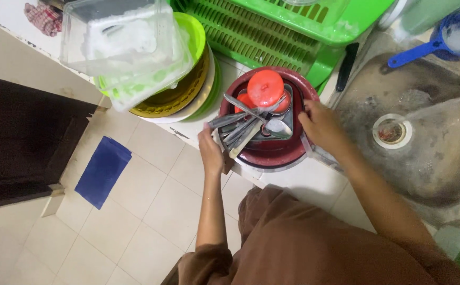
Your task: Washing various kitchen items including a black container and a red bowl in a sink.
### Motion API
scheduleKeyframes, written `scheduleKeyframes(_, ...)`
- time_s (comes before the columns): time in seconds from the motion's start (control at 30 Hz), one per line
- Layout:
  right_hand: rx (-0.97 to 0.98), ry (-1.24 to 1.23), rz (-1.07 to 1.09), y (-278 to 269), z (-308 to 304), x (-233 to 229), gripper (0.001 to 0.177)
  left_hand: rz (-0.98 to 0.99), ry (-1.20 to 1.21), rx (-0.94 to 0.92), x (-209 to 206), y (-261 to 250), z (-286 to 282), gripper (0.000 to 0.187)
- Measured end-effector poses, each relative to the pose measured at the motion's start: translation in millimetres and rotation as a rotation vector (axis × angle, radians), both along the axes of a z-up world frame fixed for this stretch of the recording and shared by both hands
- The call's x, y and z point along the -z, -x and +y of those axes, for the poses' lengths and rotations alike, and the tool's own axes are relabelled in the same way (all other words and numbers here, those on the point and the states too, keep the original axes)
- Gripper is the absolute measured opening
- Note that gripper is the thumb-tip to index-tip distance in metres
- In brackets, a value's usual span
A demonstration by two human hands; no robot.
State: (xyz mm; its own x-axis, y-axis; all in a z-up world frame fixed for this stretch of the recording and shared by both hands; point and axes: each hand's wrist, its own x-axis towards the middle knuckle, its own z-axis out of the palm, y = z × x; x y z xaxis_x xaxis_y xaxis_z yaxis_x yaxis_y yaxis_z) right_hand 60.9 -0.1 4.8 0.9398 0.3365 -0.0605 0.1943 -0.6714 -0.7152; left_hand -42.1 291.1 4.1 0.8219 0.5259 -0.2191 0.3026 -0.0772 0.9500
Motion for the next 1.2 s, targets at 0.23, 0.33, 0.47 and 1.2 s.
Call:
scheduleKeyframes(0.23, 0.204, -0.056, 0.049, -1, -28, -18, 0.051, -0.122, 0.375, -0.072, 83, 15, 17, 0.056)
scheduleKeyframes(0.33, 0.175, -0.189, 0.295, 4, -36, 16, 0.053, -0.158, 0.365, -0.018, 43, 15, -2, 0.042)
scheduleKeyframes(0.47, 0.140, -0.321, 0.446, 18, -25, 22, 0.047, -0.263, 0.450, 0.027, 46, 9, -11, 0.043)
scheduleKeyframes(1.2, 0.647, -0.412, 0.316, 74, -80, 31, 0.030, -0.146, 0.900, 0.191, 38, 0, -73, 0.048)
